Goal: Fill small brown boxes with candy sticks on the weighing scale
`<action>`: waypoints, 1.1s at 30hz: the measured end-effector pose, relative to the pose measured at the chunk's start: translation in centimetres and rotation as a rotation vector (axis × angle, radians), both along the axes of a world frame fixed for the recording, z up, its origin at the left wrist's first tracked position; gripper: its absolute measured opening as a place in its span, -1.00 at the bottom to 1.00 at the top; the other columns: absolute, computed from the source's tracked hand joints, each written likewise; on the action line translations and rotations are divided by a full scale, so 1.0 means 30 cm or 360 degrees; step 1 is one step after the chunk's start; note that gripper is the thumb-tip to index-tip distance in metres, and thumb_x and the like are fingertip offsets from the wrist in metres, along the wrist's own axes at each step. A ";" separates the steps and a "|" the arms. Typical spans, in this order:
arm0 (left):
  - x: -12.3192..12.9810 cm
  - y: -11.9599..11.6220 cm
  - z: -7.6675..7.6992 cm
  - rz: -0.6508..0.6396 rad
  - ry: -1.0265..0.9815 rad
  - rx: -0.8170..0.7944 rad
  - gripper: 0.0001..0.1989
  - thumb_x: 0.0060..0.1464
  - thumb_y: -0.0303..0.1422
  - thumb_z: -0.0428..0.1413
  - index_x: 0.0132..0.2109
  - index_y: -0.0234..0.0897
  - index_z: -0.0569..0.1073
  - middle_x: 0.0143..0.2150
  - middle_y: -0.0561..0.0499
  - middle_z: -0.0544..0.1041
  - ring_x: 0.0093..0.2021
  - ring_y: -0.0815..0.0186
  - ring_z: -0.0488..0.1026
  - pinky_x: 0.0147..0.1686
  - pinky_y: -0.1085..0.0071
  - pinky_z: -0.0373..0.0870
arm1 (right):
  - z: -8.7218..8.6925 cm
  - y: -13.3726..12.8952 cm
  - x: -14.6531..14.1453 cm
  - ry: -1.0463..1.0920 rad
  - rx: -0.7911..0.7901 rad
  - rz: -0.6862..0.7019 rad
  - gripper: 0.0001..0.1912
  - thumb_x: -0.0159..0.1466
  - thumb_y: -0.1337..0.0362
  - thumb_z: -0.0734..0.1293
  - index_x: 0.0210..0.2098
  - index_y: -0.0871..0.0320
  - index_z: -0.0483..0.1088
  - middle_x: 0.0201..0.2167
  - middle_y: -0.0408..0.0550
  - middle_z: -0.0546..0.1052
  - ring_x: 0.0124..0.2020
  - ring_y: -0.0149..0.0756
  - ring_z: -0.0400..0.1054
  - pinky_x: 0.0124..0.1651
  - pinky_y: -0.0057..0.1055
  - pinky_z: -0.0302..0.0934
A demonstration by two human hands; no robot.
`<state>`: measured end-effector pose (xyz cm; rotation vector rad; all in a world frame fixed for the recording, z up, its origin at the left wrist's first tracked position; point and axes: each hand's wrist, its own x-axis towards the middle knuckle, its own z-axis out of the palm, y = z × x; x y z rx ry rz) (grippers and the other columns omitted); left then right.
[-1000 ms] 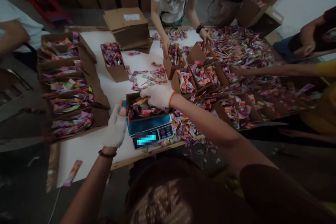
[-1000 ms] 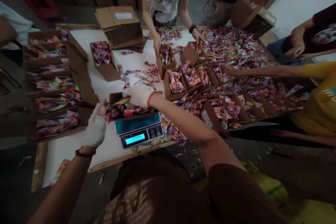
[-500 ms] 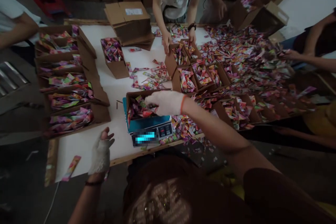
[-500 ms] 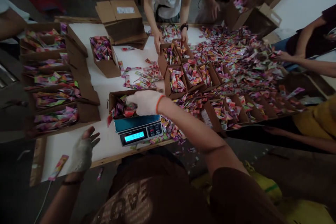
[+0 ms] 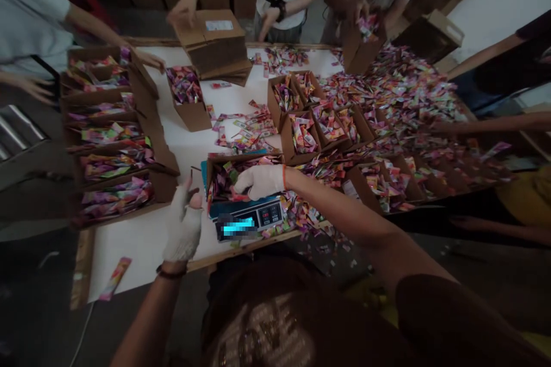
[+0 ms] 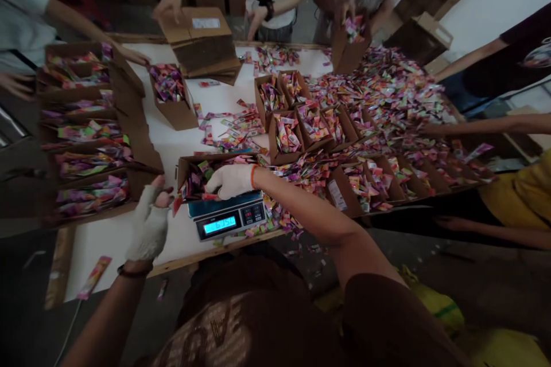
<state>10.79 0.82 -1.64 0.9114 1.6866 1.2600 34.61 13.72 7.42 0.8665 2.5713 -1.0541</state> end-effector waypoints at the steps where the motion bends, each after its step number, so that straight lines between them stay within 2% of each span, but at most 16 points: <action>1: 0.011 0.021 0.017 -0.0064 0.0051 0.0067 -0.15 0.15 0.32 0.46 0.36 -0.15 0.72 0.49 -0.33 0.68 0.46 -0.21 0.64 0.63 -0.12 0.48 | 0.018 -0.008 0.003 0.0001 0.0007 -0.0001 -0.79 0.40 0.52 0.42 -0.22 0.17 0.71 -0.18 -0.17 0.77 -0.10 -0.26 0.56 -0.02 -0.44 0.34; 4: 0.020 0.064 0.047 -0.0133 0.0057 0.0150 -0.19 0.26 0.33 0.39 0.35 -0.18 0.74 0.44 -0.32 0.72 0.50 -0.20 0.62 0.66 -0.11 0.44 | 0.096 -0.005 0.038 0.0065 0.0024 -0.0142 -0.74 0.45 0.54 0.38 -0.08 0.24 0.74 -0.06 -0.05 0.80 0.00 -0.20 0.61 0.16 -0.39 0.42; 6: 0.004 0.076 0.044 -0.0041 -0.0020 0.0133 -0.18 0.27 0.36 0.35 0.33 -0.20 0.73 0.40 -0.33 0.74 0.42 -0.20 0.67 0.63 -0.15 0.49 | 0.151 0.024 0.080 0.0238 0.0064 -0.0323 -0.73 0.54 0.51 0.37 0.05 0.30 0.75 0.02 0.04 0.81 0.07 -0.18 0.64 0.29 -0.34 0.47; 8: -0.025 0.073 0.026 0.0086 -0.0113 0.0089 -0.17 0.24 0.35 0.35 0.32 -0.20 0.71 0.38 -0.32 0.74 0.34 -0.18 0.71 0.52 -0.11 0.60 | 0.197 0.065 0.125 0.0449 0.0127 -0.0522 -0.69 0.63 0.46 0.33 0.16 0.35 0.73 0.09 0.11 0.81 0.12 -0.18 0.67 0.36 -0.27 0.51; 10: -0.061 0.052 0.000 0.0197 -0.0164 0.0027 -0.21 0.20 0.31 0.35 0.28 -0.19 0.70 0.38 -0.31 0.72 0.27 -0.13 0.72 0.35 -0.02 0.71 | 0.227 0.102 0.165 0.0613 0.0291 -0.0789 -0.63 0.65 0.46 0.31 0.32 0.38 0.66 0.25 0.20 0.78 0.26 -0.19 0.65 0.48 -0.23 0.48; 13: -0.119 -0.013 -0.040 0.0313 -0.0171 -0.0083 -0.31 0.18 0.24 0.36 0.19 -0.17 0.69 0.38 -0.28 0.69 0.17 -0.05 0.71 0.19 0.05 0.75 | 0.243 0.114 0.213 0.0609 0.0611 -0.1161 -0.40 0.56 0.54 0.40 0.55 0.40 0.49 0.51 0.31 0.64 0.52 -0.14 0.51 0.64 -0.20 0.34; 15: -0.159 -0.072 -0.065 0.0352 -0.0204 -0.0198 -0.41 0.17 0.16 0.39 0.14 -0.15 0.67 0.35 -0.23 0.68 0.14 0.00 0.69 0.21 0.06 0.73 | 0.236 0.079 0.241 0.0508 0.0645 -0.1235 -0.39 0.52 0.54 0.42 0.54 0.37 0.52 0.49 0.30 0.66 0.51 -0.07 0.53 0.62 -0.14 0.38; 17: -0.198 -0.127 -0.086 0.0430 -0.0281 -0.0362 -0.52 0.16 0.04 0.40 0.09 -0.12 0.64 0.27 -0.14 0.68 0.09 0.05 0.68 0.28 0.01 0.71 | 0.216 0.022 0.267 0.0400 0.0543 -0.1173 -0.49 0.51 0.53 0.40 0.41 0.28 0.64 0.35 0.22 0.75 0.36 -0.02 0.63 0.53 -0.09 0.48; 19: -0.229 -0.164 -0.099 0.0525 -0.0356 -0.0512 -0.62 0.17 -0.05 0.37 0.04 -0.10 0.60 0.19 -0.07 0.66 0.02 0.10 0.67 0.38 -0.09 0.67 | 0.186 -0.035 0.285 0.0295 0.0428 -0.1005 -0.54 0.50 0.50 0.40 0.31 0.16 0.72 0.23 0.09 0.80 0.24 0.01 0.68 0.46 -0.03 0.55; 22: -0.247 -0.164 -0.087 0.0567 -0.0382 -0.0546 -0.64 0.16 -0.08 0.36 0.03 -0.10 0.59 0.15 -0.07 0.66 0.01 0.08 0.66 0.47 -0.19 0.61 | 0.131 -0.082 0.275 0.0164 0.0351 -0.0754 -0.50 0.52 0.47 0.37 0.33 0.04 0.73 0.19 -0.01 0.80 0.22 0.00 0.68 0.41 -0.05 0.58; 26: -0.202 -0.064 -0.017 0.0463 -0.0293 -0.0353 -0.52 0.08 -0.01 0.42 0.06 -0.13 0.62 0.25 -0.17 0.70 0.07 0.01 0.68 0.36 -0.16 0.69 | 0.069 -0.060 0.180 -0.0037 0.0419 -0.0337 -0.47 0.45 0.58 0.37 0.30 0.15 0.74 0.23 0.09 0.78 0.32 -0.05 0.65 0.50 -0.18 0.48; 29: -0.140 0.029 0.054 0.0374 -0.0187 -0.0201 -0.40 0.00 0.06 0.49 0.08 -0.17 0.64 0.28 -0.26 0.73 0.09 -0.04 0.71 0.22 -0.08 0.74 | 0.043 -0.032 0.086 -0.0305 0.0382 -0.0072 -0.46 0.39 0.64 0.38 0.21 0.14 0.78 0.20 0.10 0.80 0.22 -0.08 0.70 0.37 -0.25 0.51; 31: -0.098 0.067 0.104 0.0217 -0.0081 -0.0143 -0.31 -0.04 0.11 0.50 0.13 -0.21 0.67 0.21 -0.28 0.75 0.09 -0.08 0.72 0.17 -0.05 0.73 | 0.040 -0.026 0.041 -0.0461 0.0314 -0.0012 -0.54 0.40 0.62 0.40 0.08 0.12 0.83 0.15 0.11 0.82 0.14 -0.05 0.73 0.23 -0.26 0.55; 33: -0.063 0.080 0.152 -0.0043 0.0139 -0.0112 -0.23 -0.03 0.15 0.46 0.20 -0.23 0.70 0.15 -0.28 0.75 0.05 -0.10 0.70 0.12 -0.06 0.72 | 0.050 -0.025 0.029 -0.0471 0.0291 -0.0035 -0.62 0.42 0.58 0.43 0.00 0.11 0.84 0.14 0.08 0.83 0.16 -0.03 0.73 0.21 -0.27 0.55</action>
